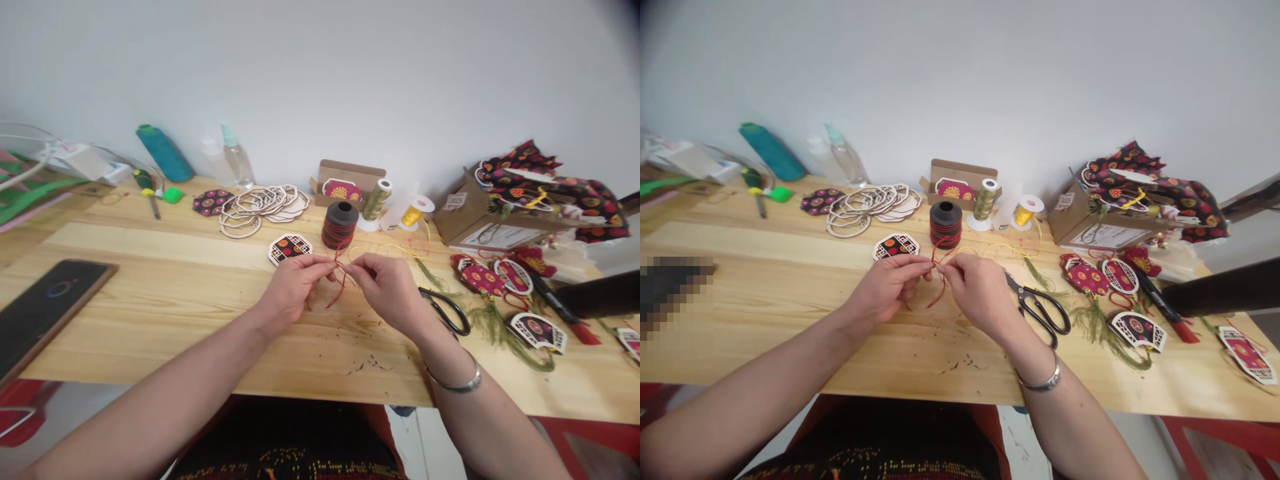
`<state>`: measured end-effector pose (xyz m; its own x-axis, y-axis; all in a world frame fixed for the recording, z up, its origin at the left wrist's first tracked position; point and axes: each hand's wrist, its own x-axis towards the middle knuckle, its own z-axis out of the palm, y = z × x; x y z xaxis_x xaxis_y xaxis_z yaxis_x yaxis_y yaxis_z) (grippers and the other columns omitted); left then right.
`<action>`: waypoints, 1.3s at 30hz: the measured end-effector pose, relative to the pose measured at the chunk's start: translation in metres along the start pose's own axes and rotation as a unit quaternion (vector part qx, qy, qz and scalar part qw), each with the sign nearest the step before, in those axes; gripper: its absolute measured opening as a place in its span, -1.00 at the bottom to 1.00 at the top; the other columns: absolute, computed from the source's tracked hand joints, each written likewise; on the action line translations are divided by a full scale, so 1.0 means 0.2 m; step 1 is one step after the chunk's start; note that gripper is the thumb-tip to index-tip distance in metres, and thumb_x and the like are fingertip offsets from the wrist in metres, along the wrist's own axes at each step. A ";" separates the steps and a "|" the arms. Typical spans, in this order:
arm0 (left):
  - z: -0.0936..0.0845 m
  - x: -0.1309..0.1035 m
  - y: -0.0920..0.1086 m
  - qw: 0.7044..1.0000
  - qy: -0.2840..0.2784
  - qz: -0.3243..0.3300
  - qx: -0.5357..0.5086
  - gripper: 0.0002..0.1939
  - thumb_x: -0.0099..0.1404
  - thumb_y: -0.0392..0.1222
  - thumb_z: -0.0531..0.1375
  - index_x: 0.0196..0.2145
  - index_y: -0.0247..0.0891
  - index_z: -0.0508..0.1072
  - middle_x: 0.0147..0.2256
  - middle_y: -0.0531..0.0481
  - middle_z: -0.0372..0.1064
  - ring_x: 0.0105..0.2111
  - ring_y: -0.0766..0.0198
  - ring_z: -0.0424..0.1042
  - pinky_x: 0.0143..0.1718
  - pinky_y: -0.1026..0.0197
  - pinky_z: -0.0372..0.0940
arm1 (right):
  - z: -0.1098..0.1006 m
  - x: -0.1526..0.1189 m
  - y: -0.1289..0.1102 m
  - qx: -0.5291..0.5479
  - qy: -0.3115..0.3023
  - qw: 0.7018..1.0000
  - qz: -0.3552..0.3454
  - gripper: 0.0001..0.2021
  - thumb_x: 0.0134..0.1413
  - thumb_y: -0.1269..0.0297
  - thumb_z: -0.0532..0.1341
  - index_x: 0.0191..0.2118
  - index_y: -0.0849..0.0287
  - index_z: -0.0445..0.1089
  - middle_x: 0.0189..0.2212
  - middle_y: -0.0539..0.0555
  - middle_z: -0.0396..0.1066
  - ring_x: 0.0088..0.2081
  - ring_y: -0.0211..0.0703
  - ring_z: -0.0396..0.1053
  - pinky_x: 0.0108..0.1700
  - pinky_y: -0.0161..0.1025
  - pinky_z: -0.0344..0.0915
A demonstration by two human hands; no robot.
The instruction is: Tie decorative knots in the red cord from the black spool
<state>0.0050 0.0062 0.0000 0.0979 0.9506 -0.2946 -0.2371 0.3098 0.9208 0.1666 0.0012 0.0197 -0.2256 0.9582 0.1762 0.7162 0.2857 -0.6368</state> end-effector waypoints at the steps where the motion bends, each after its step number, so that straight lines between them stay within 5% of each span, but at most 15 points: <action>1: 0.00 0.00 0.00 1.000 0.001 -0.002 -0.008 -0.89 0.00 -0.22 0.31 -0.49 -0.34 0.52 -0.60 0.08 0.37 -0.74 0.58 0.02 -0.74 0.38 -0.17 | 0.01 -0.01 -0.01 -0.015 0.006 1.000 -0.015 -0.75 0.15 0.17 0.12 -0.42 0.16 0.44 -0.56 0.00 0.43 -0.54 -0.29 0.26 -0.47 -0.32 0.05; 7: 0.01 0.00 0.01 0.998 0.008 -0.044 -0.052 -0.92 -0.01 -0.26 0.31 -0.50 -0.32 0.51 -0.73 0.16 0.24 -0.78 0.56 -0.04 -0.75 0.38 -0.22 | 0.07 -0.06 -0.06 -0.161 0.038 0.977 -0.137 -0.79 0.20 0.26 0.08 -0.32 0.20 0.43 -0.46 0.06 0.47 -0.46 -0.23 0.35 -0.43 -0.29 0.10; 13: 0.00 0.01 0.01 0.987 -0.018 -0.086 -0.136 -0.92 -0.02 -0.33 0.30 -0.51 -0.38 0.45 -0.59 0.04 0.40 -0.77 0.61 -0.04 -0.77 0.43 -0.22 | 0.08 -0.07 -0.05 -0.332 0.040 0.881 -0.335 -0.79 0.15 0.50 0.02 -0.42 0.26 0.36 -0.53 0.09 0.36 -0.51 -0.19 0.25 -0.50 -0.23 0.03; 15: 0.00 0.02 0.01 0.981 -0.037 -0.100 -0.161 -0.92 -0.01 -0.35 0.28 -0.55 -0.40 0.42 -0.62 0.06 0.36 -0.78 0.62 -0.06 -0.78 0.44 -0.23 | 0.07 -0.07 -0.06 -0.318 0.010 0.870 -0.376 -0.78 0.12 0.53 0.02 -0.44 0.26 0.36 -0.53 0.09 0.35 -0.50 -0.19 0.23 -0.50 -0.22 0.04; 18: 0.00 0.02 0.02 0.973 -0.048 -0.118 -0.194 -0.88 -0.01 -0.36 0.28 -0.60 -0.37 0.37 -0.69 0.13 0.25 -0.79 0.61 -0.04 -0.79 0.45 -0.22 | 0.05 -0.07 -0.08 -0.177 -0.020 0.892 -0.417 -0.79 0.14 0.35 0.08 -0.47 0.23 0.36 -0.46 0.09 0.38 -0.40 -0.17 0.27 -0.42 -0.21 0.16; 21: 0.00 0.01 0.03 0.974 -0.031 -0.129 -0.184 -0.92 -0.01 -0.36 0.29 -0.53 -0.36 0.42 -0.70 0.15 0.23 -0.79 0.58 0.03 -0.80 0.47 -0.19 | 0.03 -0.05 -0.08 0.021 0.047 0.944 -0.325 -0.77 0.14 0.27 0.11 -0.50 0.19 0.37 -0.32 0.11 0.41 -0.25 -0.16 0.31 -0.21 -0.17 0.26; 24: 0.01 0.01 0.03 0.982 -0.016 -0.121 -0.144 -0.93 0.02 -0.32 0.29 -0.49 -0.36 0.47 -0.70 0.14 0.23 -0.80 0.58 0.06 -0.81 0.48 -0.18 | 0.04 -0.01 -0.04 0.161 0.140 0.973 -0.093 -0.81 0.14 0.28 0.13 -0.46 0.18 0.39 -0.28 0.11 0.40 -0.22 -0.19 0.34 -0.12 -0.18 0.27; 27: 0.01 0.00 0.03 0.987 -0.031 -0.107 -0.112 -0.94 0.03 -0.30 0.28 -0.48 -0.35 0.48 -0.71 0.16 0.20 -0.81 0.57 0.04 -0.82 0.47 -0.17 | 0.06 0.03 0.01 0.323 0.054 0.943 0.066 -0.81 0.06 0.15 0.20 -0.32 0.19 0.38 -0.33 0.10 0.43 -0.28 -0.20 0.38 -0.18 -0.19 0.31; 31: 0.00 0.00 0.02 0.991 -0.047 -0.093 -0.083 -0.93 0.05 -0.28 0.27 -0.45 -0.33 0.50 -0.71 0.18 0.18 -0.84 0.55 0.05 -0.83 0.44 -0.10 | 0.10 0.05 0.03 0.455 -0.077 0.879 0.120 -0.69 -0.01 0.04 0.23 -0.32 0.23 0.36 -0.45 0.04 0.42 -0.39 -0.26 0.38 -0.22 -0.22 0.33; 36: 0.00 -0.01 0.01 0.993 -0.063 -0.079 -0.060 -0.92 0.06 -0.25 0.25 -0.44 -0.31 0.51 -0.69 0.18 0.19 -0.85 0.51 0.08 -0.84 0.40 -0.05 | 0.11 0.04 0.02 0.437 -0.042 0.887 0.141 -0.70 -0.15 0.10 0.32 -0.35 0.23 0.36 -0.61 -0.08 0.30 -0.60 -0.38 0.20 -0.53 -0.36 0.17; 39: 0.00 -0.01 0.00 0.994 -0.057 -0.082 -0.054 -0.90 0.04 -0.27 0.27 -0.42 -0.32 0.53 -0.69 0.18 0.15 -0.82 0.56 0.03 -0.83 0.43 -0.15 | 0.11 0.05 0.02 0.421 -0.022 0.897 0.134 -0.75 -0.16 0.14 0.32 -0.42 0.23 0.37 -0.59 -0.07 0.28 -0.60 -0.40 0.13 -0.55 -0.37 0.09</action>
<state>0.0052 0.0046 0.0016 0.2510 0.8807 -0.4017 -0.3115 0.4664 0.8279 0.1533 0.0117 0.0020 -0.1579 0.9837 -0.0860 0.0011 -0.0870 -0.9962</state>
